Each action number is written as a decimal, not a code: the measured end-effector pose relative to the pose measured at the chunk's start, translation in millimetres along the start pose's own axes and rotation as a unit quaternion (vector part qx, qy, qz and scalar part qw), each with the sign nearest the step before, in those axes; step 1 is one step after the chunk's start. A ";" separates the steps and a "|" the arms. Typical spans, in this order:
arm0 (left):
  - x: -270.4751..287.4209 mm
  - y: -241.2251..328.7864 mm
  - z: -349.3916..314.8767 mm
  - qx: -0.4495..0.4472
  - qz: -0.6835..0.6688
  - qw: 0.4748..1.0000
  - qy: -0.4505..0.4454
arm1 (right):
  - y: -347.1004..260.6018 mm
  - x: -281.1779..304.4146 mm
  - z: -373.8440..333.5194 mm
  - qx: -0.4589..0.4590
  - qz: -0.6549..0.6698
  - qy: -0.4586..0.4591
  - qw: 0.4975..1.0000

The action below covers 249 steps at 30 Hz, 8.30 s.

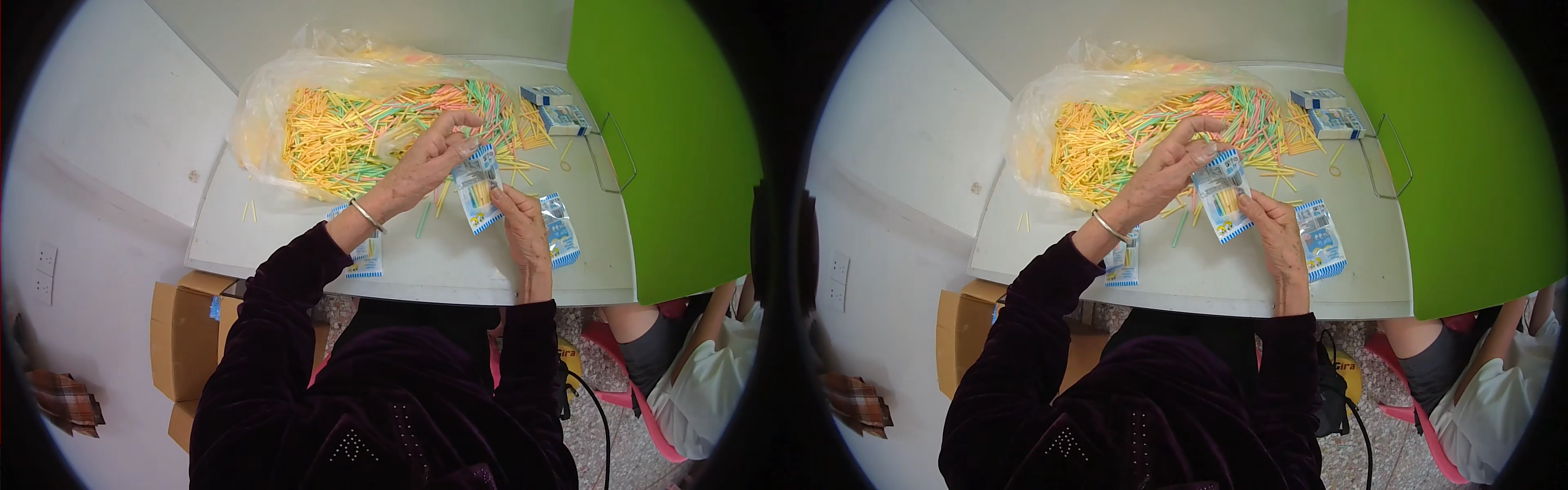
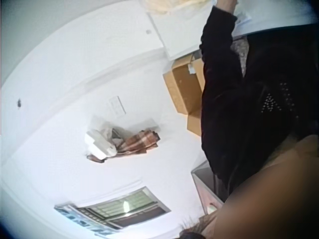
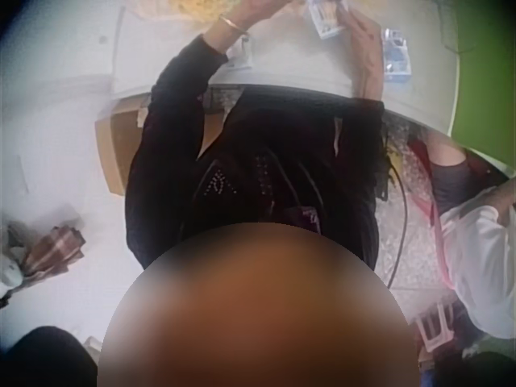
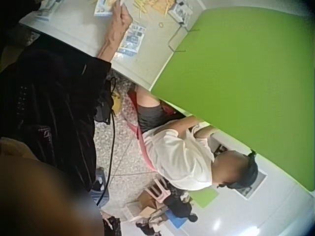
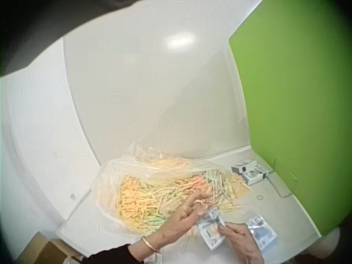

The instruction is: Packing colorful plastic straws into small plastic packets.

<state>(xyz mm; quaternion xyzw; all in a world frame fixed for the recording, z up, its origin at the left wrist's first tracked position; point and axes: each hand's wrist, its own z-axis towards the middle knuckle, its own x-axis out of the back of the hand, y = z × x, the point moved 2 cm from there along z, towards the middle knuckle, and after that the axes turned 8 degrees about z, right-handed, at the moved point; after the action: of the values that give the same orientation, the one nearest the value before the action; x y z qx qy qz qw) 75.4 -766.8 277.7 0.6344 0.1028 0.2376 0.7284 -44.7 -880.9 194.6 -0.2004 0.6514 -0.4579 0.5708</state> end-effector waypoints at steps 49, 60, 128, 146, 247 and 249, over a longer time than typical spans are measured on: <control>-16.5 10.4 -4.5 -0.101 0.351 0.929 -0.063 | 5.1 4.4 -6.2 -0.099 -0.069 -0.045 0.992; -16.0 5.2 -1.8 -0.016 0.335 0.935 -0.113 | 2.8 2.0 -7.4 -0.086 -0.052 -0.038 0.994; -19.3 -16.9 -3.2 -0.041 0.270 0.958 -0.087 | -38.3 -20.9 -48.4 0.360 -0.583 0.153 0.712; -15.0 -32.6 -27.7 -0.079 0.278 0.957 -0.002 | -3.1 -18.5 -35.3 0.125 -0.304 0.112 0.938; -41.7 -93.8 32.5 0.013 -0.245 0.950 0.194 | 47.4 -20.3 60.0 0.136 0.395 0.205 0.885; -42.0 -88.3 33.2 0.026 -0.289 0.935 0.205 | 45.8 -18.6 58.5 0.136 0.396 0.167 0.893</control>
<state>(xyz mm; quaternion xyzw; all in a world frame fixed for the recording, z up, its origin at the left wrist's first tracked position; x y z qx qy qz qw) 73.1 -823.2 191.2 0.5339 0.4348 0.1392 0.7117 26.5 -864.9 171.3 0.2330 0.6936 -0.3054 0.6093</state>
